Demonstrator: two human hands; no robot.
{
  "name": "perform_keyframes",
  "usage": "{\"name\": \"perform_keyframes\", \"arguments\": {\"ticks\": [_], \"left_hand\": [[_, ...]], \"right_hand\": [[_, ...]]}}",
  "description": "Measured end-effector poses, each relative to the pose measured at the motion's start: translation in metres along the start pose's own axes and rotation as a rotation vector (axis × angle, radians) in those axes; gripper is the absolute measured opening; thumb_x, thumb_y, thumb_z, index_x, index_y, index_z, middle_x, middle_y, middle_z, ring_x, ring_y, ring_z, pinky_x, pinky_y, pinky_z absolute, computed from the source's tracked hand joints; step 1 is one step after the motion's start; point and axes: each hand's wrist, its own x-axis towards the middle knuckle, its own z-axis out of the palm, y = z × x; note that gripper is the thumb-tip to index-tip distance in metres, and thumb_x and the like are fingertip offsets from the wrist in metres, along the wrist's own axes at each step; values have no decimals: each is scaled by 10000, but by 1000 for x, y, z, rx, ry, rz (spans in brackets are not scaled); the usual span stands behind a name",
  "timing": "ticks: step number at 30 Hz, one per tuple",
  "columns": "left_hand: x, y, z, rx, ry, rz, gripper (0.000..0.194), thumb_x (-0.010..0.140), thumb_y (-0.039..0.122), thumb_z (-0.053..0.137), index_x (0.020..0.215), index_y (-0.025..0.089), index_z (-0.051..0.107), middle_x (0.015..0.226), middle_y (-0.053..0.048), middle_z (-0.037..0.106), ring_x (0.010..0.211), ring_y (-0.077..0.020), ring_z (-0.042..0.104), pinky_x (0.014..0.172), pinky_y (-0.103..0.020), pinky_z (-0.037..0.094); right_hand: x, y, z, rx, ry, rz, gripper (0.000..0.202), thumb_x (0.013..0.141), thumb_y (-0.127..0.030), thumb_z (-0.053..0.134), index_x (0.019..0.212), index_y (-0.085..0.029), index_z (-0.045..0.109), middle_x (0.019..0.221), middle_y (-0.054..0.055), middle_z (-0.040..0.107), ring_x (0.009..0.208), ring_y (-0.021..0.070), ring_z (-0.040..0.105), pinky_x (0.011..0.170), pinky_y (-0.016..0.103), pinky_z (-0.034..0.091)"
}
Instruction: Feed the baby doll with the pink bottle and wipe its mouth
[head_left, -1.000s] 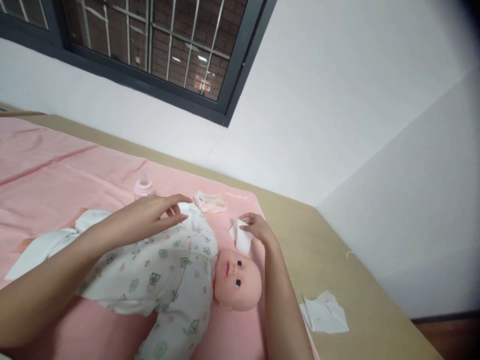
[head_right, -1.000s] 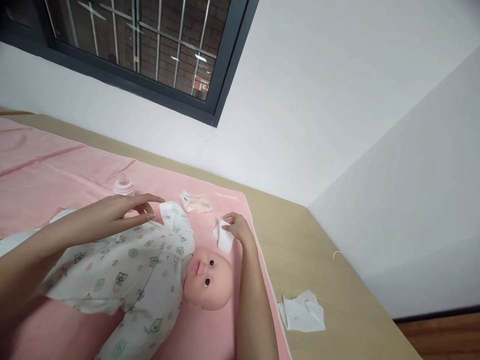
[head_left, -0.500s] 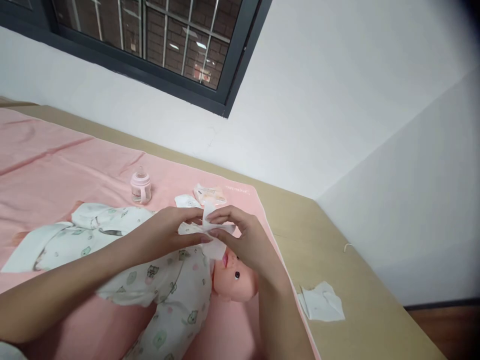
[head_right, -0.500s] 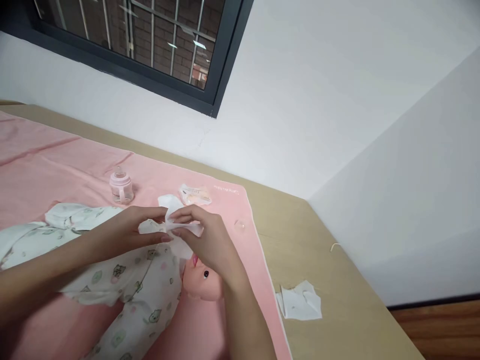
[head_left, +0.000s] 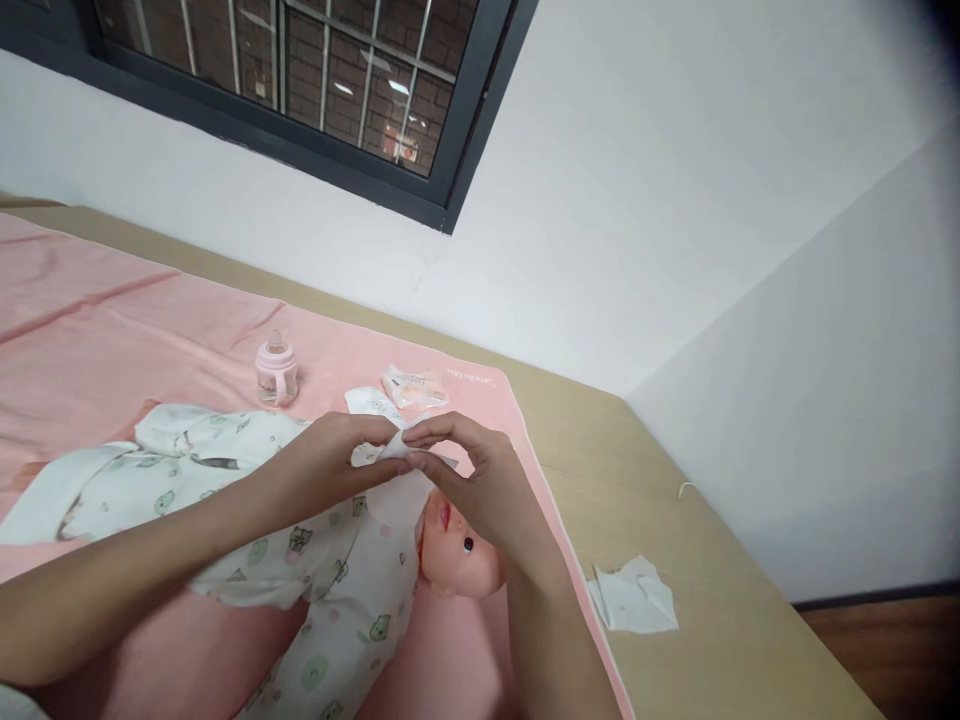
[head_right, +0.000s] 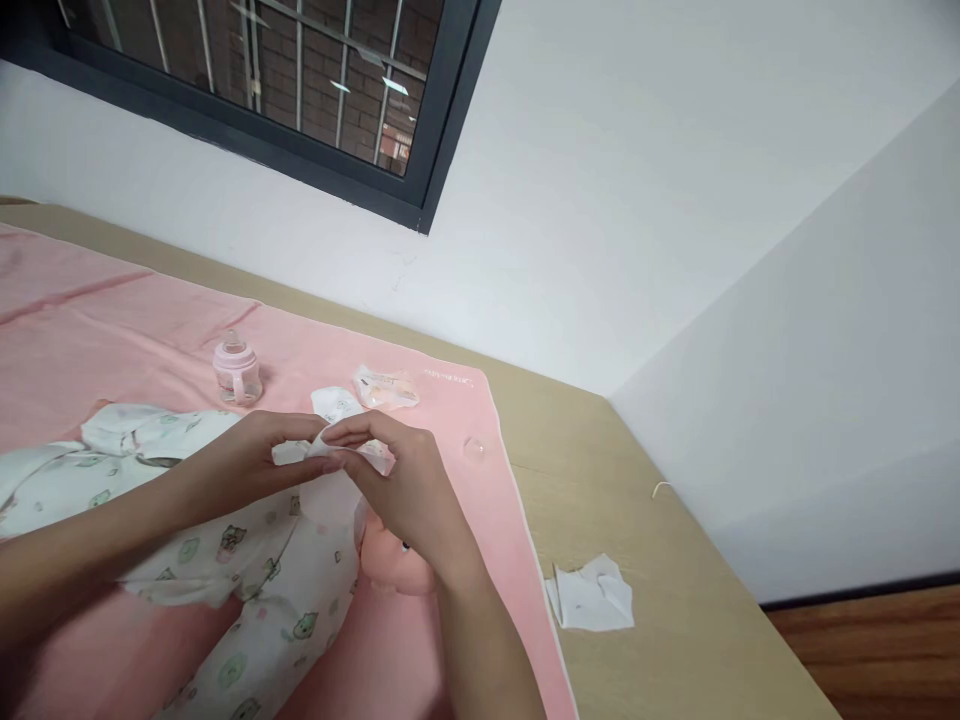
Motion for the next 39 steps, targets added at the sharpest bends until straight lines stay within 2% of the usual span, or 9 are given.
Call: {"name": "perform_keyframes", "arguments": {"ticks": [3,6,9,11,13,16,21,28,39], "left_hand": [[0,2,-2,-103,-75,-31,372,894,494,457,874,183,662,803,-17,654,792,-194,598,676,-283,471],[1,2,-3,-332,-262,-87,360,880,514,484,888,186,632,860,-30,670,834,-216,627,684,-307,498],[2,0,-1,-594,-413,-170,294,852,483,559,896,193,571,886,-33,660,854,-214,637,697,-312,505],[3,-2,2,-641,-445,-193,275,828,458,599,884,198,529,811,-11,618,748,-175,610,614,-268,466],[3,-3,4,-553,-469,-168,277,842,457,572,820,194,489,703,19,522,606,-123,507,513,-228,367],[1,1,6,-299,-456,-96,313,904,431,457,713,186,417,651,28,400,566,-103,383,498,-231,284],[-4,10,12,-39,-421,-64,338,934,405,379,680,185,413,646,21,437,596,-125,420,550,-248,321],[-6,14,28,156,-402,3,196,912,271,407,890,232,598,823,6,661,755,-193,594,638,-293,363],[1,22,35,278,-443,92,367,974,337,272,760,210,542,697,-19,605,616,-176,536,573,-321,313]], "right_hand": [[3,6,-7,50,45,8,93,846,-283,636,924,-260,680,944,8,696,940,154,647,880,316,517],[13,23,-22,143,91,1,144,815,-332,672,920,-233,671,928,25,695,910,162,653,885,335,515],[27,55,-39,225,123,51,224,773,-387,704,899,-205,667,885,37,697,860,163,653,875,345,510],[36,84,-50,275,149,110,273,747,-411,714,903,-192,665,884,47,700,858,162,647,870,337,505],[41,116,-58,323,175,217,302,714,-408,730,906,-183,664,888,48,701,839,152,644,876,322,496],[44,157,-62,375,212,362,289,668,-362,750,872,-173,673,863,44,705,775,131,641,869,299,493],[43,201,-53,385,208,501,169,690,-273,720,800,-160,662,823,61,712,756,148,662,835,295,514],[43,224,-42,371,169,482,63,720,-194,672,758,-144,664,807,65,706,765,144,656,829,280,526],[43,241,-42,350,182,440,67,741,-201,655,784,-150,660,832,65,703,736,136,659,802,281,533]]}}
